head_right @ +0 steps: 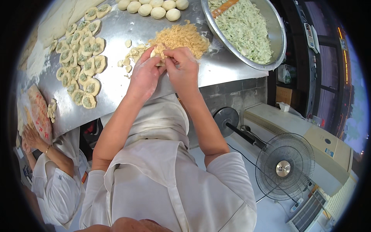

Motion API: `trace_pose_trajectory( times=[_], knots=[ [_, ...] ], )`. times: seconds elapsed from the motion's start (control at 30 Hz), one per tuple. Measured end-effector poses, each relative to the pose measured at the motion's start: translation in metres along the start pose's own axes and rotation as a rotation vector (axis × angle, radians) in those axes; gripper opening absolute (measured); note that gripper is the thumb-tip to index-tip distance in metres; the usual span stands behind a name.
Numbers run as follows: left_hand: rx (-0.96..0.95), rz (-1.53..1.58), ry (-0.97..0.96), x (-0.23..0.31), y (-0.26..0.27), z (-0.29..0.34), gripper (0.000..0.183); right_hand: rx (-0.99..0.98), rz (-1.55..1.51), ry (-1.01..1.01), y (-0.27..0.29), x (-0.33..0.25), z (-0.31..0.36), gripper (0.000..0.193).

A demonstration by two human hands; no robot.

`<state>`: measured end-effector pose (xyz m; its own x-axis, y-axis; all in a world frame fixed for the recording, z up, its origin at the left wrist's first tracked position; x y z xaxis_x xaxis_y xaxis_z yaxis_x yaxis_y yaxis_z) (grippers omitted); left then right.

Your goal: The person repeatedly takes small dough balls, flattens them, fills them with a green vegetable mixture, and seals them into dumplings. The finished dumplings are placed on the metal work surface next to a growing pile of completed units.

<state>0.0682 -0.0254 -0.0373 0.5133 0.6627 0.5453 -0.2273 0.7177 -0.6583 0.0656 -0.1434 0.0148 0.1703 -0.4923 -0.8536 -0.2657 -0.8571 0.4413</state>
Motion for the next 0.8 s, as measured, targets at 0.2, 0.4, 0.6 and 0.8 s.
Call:
trace_pose_trajectory(
  times=[0.2, 0.4, 0.6, 0.8],
  knots=[
    [0.005, -0.040, -0.105, -0.003, -0.007, 0.001, 0.047, 0.105, 0.188, 0.155, -0.014, -0.008, 0.009, 0.022],
    [-0.079, 0.092, -0.036, 0.003, 0.005, -0.005, 0.045, -0.103, -0.161, -0.174, 0.000, -0.017, 0.008, 0.035],
    [-0.098, 0.257, 0.098, 0.005, 0.007, 0.001, 0.046, -0.227, 0.045, -0.113, 0.014, -0.006, -0.005, 0.067],
    [-0.073, -0.005, 0.144, 0.005, -0.002, 0.011, 0.047, -0.442, -0.091, -0.328, -0.018, 0.005, 0.001, 0.070]
  ],
)
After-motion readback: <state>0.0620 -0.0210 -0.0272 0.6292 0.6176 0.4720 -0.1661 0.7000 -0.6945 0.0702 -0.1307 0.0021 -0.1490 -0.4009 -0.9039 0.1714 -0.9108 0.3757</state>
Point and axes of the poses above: each hand's wrist, its own z-axis away from the middle knuckle, its own y-axis out of the back of the hand, x = y × z, the point moved 8 cm from there along -z, towards the middle knuckle, and after that the axes turned 2 degrees about x, right-handed, at the moved point
